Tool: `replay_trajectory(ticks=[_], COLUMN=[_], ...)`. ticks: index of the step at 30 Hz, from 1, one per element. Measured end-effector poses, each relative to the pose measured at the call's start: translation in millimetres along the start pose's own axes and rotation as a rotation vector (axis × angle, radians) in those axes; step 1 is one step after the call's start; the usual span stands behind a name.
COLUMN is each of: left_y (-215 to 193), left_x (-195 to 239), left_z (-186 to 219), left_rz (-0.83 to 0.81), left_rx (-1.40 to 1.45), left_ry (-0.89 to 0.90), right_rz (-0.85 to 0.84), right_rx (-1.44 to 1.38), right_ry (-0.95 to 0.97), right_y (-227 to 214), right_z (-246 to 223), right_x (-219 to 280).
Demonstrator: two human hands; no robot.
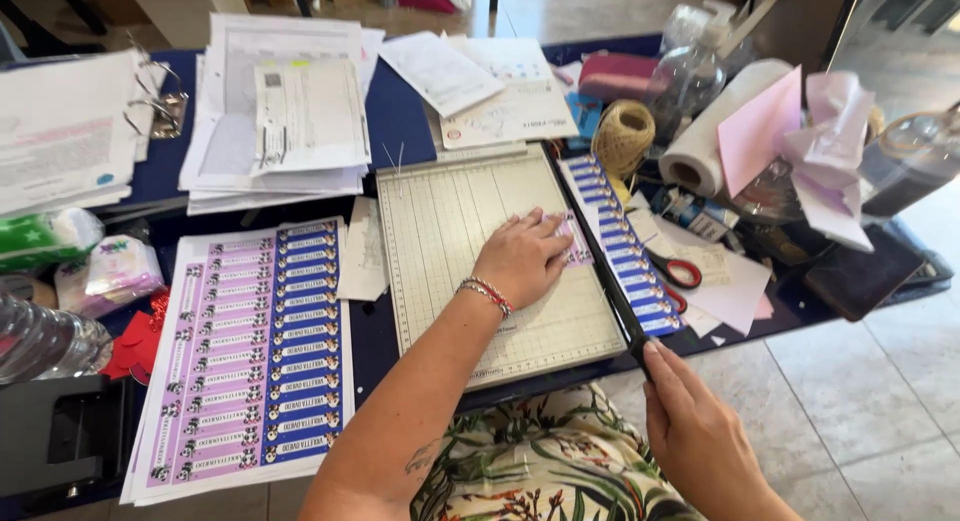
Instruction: Using a manual paper trimmer to cut printed label sheets into individual strips and organizing the results.
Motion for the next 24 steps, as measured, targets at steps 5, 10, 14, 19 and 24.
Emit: replay_trajectory(ticks=[5, 10, 14, 19, 24], left_y=[-3, -7, -4, -1, -1], left_x=[4, 5, 4, 4, 3], left_z=[5, 7, 7, 5, 5], left_rz=[-0.070, -0.141, -0.127, -0.096, -0.063], left_rx=[0.018, 0.016, 0.017, 0.016, 0.012], left_ry=[-0.001, -0.034, -0.020, -0.020, -0.003], right_rz=[0.030, 0.006, 0.017, 0.013, -0.002], right_rx=[-0.066, -0.046, -0.014, 0.000, -0.031], right_ry=[0.036, 0.064, 0.080, 0.051, 0.057], right_y=[-50, -54, -48, -44, -40], right_z=[-18, -16, -14, -15, -14], right_x=[-18, -26, -23, -20, -19])
Point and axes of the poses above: each hand's wrist, its own x-axis away from the middle knuckle, its own y-axis out of the palm, z = x × y, the point moved 9 cm from there along -x, towards the middle knuckle, and after that the axes turned 14 degrees about -z, right-handed, at the moved point
